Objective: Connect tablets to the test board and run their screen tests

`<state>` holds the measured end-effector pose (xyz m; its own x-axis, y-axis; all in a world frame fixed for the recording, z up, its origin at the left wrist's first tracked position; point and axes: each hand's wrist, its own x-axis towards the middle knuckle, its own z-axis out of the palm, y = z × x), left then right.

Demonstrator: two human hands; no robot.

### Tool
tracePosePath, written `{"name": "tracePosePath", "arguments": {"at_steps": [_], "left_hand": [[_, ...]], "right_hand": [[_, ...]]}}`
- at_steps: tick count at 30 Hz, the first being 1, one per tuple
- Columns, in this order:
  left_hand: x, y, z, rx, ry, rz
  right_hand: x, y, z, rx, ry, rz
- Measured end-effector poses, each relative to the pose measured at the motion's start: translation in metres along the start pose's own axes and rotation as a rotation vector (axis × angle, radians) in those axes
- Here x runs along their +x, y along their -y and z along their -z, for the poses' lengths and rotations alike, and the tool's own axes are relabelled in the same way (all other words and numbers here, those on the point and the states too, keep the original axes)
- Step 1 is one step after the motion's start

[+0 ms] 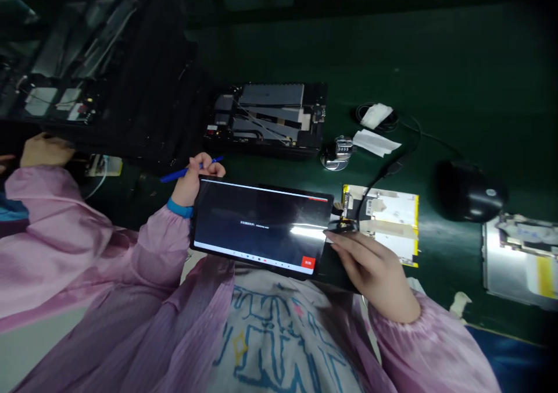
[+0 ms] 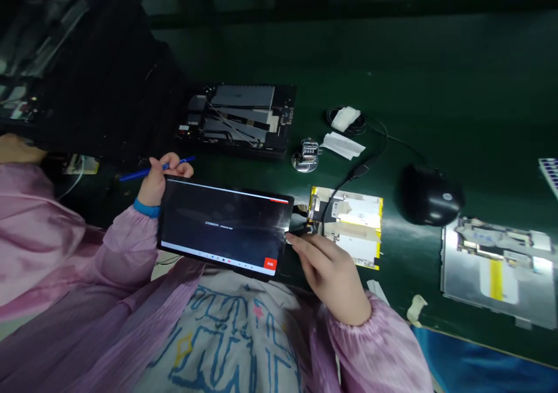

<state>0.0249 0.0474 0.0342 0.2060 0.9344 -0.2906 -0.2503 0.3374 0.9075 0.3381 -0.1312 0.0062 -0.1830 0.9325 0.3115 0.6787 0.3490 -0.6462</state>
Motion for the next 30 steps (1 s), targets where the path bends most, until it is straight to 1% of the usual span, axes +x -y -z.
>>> {"name": "tracePosePath", "arguments": {"at_steps": [4,10,13,16,17,19,21,23,30], "left_hand": [[0.0,0.0,-0.001,-0.003,0.015,-0.016],[-0.001,0.0,0.0,0.014,0.043,-0.027],[-0.001,-0.001,0.0,0.009,0.027,-0.009],[0.0,-0.002,-0.001,0.001,0.001,0.016],[0.001,-0.002,0.0,0.009,0.008,0.009],[0.003,-0.002,0.002,0.047,0.061,-0.029],[0.005,-0.001,0.004,0.091,0.132,-0.072],[0.006,-0.001,0.006,0.119,0.173,-0.091],[0.008,-0.002,0.007,0.155,0.186,-0.103]], "right_hand": [[0.004,0.004,-0.004,-0.096,-0.028,0.011],[0.008,0.001,-0.004,-0.195,0.063,0.028],[0.006,-0.004,-0.003,-0.253,0.086,0.083],[0.003,-0.008,-0.002,-0.296,0.079,0.176],[0.002,-0.009,-0.001,-0.309,0.079,0.198],[0.001,-0.01,-0.001,-0.331,0.09,0.216],[0.0,-0.012,0.0,-0.332,0.103,0.209],[0.001,-0.013,0.0,-0.312,0.105,0.202],[0.007,-0.014,0.004,-0.305,0.107,0.238]]}}
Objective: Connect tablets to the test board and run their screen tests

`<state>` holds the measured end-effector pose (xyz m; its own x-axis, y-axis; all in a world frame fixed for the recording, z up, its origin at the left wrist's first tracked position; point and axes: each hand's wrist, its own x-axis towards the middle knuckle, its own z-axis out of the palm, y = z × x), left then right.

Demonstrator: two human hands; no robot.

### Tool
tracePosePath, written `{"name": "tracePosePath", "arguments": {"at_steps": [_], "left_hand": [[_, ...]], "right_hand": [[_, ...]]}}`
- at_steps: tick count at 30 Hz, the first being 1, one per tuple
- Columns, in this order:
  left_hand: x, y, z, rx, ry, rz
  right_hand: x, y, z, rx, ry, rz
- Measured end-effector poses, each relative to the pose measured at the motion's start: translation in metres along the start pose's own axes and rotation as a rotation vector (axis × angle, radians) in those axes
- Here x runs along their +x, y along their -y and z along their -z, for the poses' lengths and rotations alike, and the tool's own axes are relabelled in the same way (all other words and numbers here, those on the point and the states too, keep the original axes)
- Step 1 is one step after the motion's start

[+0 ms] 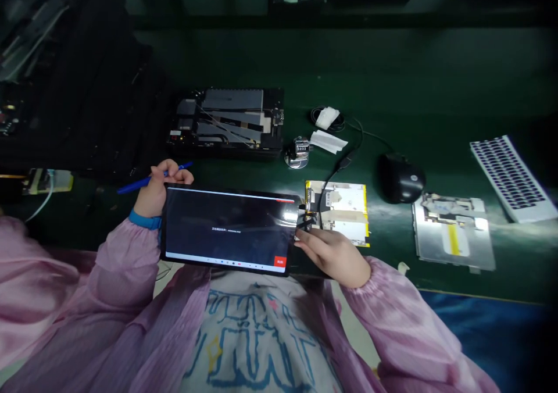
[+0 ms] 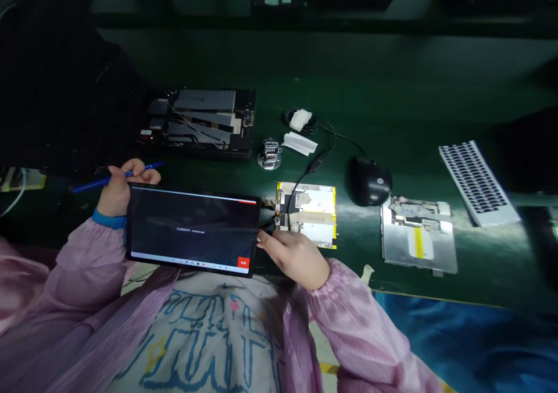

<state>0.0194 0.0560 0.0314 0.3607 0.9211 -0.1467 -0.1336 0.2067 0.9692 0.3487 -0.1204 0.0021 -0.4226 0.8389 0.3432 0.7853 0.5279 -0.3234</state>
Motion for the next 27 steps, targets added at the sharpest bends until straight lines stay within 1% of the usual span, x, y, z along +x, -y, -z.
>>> {"name": "tracePosePath", "arguments": {"at_steps": [7,10,13,16,19,22,23,24,26,27], "left_hand": [[0.0,0.001,0.002,0.006,-0.027,0.013],[0.0,0.001,-0.001,-0.005,-0.017,0.013],[0.0,0.001,-0.003,-0.006,-0.003,0.023],[0.0,0.001,-0.002,-0.007,-0.009,0.01],[0.0,0.001,0.0,-0.016,-0.012,0.02],[0.0,0.001,0.003,-0.023,-0.001,0.033],[0.0,0.001,0.003,-0.022,0.004,0.032],[0.0,0.001,0.004,-0.021,0.008,0.031],[0.001,0.001,0.004,-0.02,0.013,0.028],[0.001,0.001,0.005,-0.022,0.015,0.027]], "right_hand": [[-0.002,-0.004,-0.001,0.068,0.026,-0.08],[-0.003,-0.004,0.0,0.084,0.025,-0.055],[-0.004,-0.006,0.003,0.105,0.036,0.006],[-0.003,-0.007,0.004,0.079,0.034,0.026],[-0.003,-0.007,0.005,0.053,0.006,-0.03],[-0.006,-0.008,0.013,0.099,-0.042,-0.07],[-0.008,-0.008,0.017,0.117,-0.065,-0.098],[-0.011,-0.009,0.022,0.123,-0.098,-0.163],[-0.017,-0.012,0.033,0.114,-0.153,-0.4],[-0.02,-0.013,0.036,0.115,-0.141,-0.535]]}}
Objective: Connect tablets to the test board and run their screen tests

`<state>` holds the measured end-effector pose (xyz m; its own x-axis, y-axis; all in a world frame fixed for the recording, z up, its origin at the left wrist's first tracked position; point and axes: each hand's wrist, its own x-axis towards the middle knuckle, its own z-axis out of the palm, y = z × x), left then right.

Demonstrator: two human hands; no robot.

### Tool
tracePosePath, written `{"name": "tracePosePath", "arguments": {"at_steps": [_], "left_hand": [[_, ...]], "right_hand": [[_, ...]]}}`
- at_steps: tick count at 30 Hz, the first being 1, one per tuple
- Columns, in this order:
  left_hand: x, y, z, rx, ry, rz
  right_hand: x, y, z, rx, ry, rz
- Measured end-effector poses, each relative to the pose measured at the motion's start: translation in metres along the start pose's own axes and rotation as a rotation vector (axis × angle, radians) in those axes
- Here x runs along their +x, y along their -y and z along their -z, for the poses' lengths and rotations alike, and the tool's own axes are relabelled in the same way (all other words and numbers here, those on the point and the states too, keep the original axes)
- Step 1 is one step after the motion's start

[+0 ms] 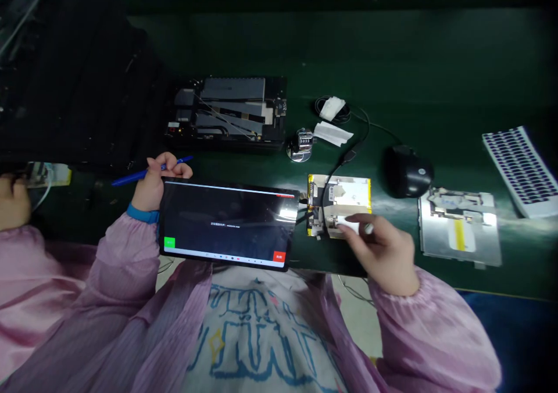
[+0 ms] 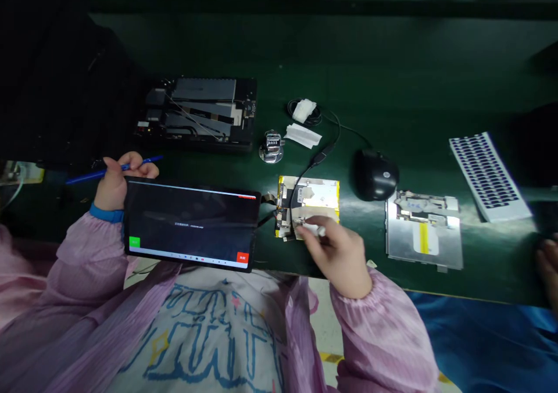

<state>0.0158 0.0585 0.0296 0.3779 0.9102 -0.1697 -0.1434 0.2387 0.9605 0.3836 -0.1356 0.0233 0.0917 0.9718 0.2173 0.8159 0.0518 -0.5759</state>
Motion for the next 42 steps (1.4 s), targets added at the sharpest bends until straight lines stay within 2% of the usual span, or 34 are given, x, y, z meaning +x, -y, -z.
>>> {"name": "tracePosePath", "arguments": {"at_steps": [2,4,8,10,12,17,20,22,25,28,37,42], "left_hand": [[0.001,0.0,0.0,-0.004,0.001,-0.002],[0.001,0.0,-0.001,-0.007,-0.008,-0.007],[0.001,-0.002,-0.005,-0.002,-0.061,-0.007],[0.0,-0.004,-0.006,0.006,-0.068,-0.004],[-0.001,-0.006,-0.007,0.014,-0.058,0.0],[0.0,-0.01,-0.012,0.041,-0.078,0.02],[0.0,-0.011,-0.015,0.059,-0.106,0.018],[0.001,-0.011,-0.016,0.068,-0.118,0.021],[0.001,-0.012,-0.015,0.079,-0.114,0.03],[0.001,-0.011,-0.013,0.078,-0.109,0.026],[0.001,-0.012,-0.017,0.077,-0.132,0.033],[0.001,-0.012,-0.016,0.087,-0.123,0.019]], "right_hand": [[-0.005,-0.003,0.004,-0.015,0.111,-0.197],[-0.009,-0.004,0.0,-0.03,0.236,-0.279],[-0.012,0.003,-0.019,-0.063,0.239,-0.393],[-0.008,0.008,-0.023,-0.01,0.282,-0.424],[-0.003,0.012,-0.02,0.13,0.33,-0.445],[0.006,0.024,-0.001,0.705,0.398,-0.521],[0.007,0.034,-0.005,0.95,0.46,-0.578],[0.008,0.039,-0.016,1.037,0.448,-0.597],[0.011,0.043,-0.031,1.056,0.356,-0.61],[0.013,0.043,-0.039,1.034,0.3,-0.621],[0.014,0.04,-0.037,1.129,0.411,-0.712],[0.013,0.039,-0.038,1.087,0.446,-0.75]]}}
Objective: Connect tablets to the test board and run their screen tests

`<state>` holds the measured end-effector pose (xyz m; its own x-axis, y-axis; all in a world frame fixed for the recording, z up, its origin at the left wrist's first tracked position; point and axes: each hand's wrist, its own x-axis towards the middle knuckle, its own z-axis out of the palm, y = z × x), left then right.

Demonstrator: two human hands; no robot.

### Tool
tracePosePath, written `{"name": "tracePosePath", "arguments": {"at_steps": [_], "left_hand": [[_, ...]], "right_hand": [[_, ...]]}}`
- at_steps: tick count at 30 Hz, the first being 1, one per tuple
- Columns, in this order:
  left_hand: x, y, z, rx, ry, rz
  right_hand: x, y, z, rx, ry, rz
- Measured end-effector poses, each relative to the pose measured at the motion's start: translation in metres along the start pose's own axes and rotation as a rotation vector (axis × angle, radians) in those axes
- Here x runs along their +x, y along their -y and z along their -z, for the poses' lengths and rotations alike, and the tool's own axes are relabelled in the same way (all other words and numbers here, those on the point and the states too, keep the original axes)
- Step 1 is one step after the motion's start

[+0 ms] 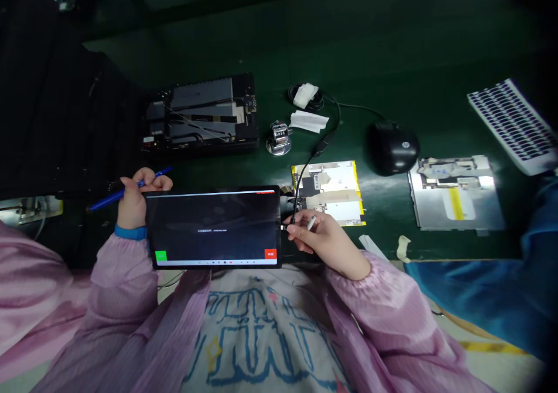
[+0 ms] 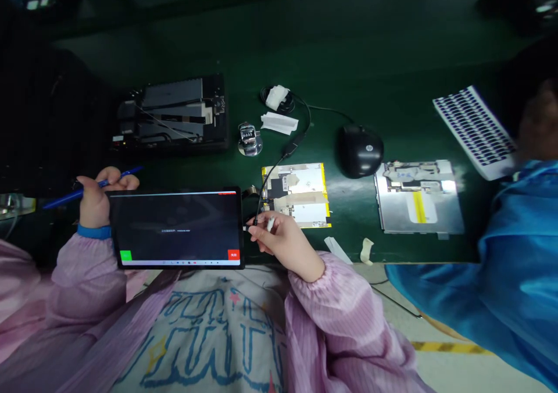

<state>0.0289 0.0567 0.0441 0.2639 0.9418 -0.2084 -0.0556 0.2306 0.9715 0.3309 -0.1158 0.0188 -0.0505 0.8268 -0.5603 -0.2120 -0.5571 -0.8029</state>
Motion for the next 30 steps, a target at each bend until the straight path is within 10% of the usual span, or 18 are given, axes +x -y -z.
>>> {"name": "tracePosePath", "arguments": {"at_steps": [23,30], "left_hand": [[-0.006,0.007,0.002,-0.039,0.006,-0.018],[-0.008,0.012,0.003,-0.185,-0.061,0.087]], "right_hand": [[-0.002,-0.012,-0.013,-0.175,-0.055,0.03],[-0.02,-0.026,-0.016,-0.695,-0.44,0.59]]}}
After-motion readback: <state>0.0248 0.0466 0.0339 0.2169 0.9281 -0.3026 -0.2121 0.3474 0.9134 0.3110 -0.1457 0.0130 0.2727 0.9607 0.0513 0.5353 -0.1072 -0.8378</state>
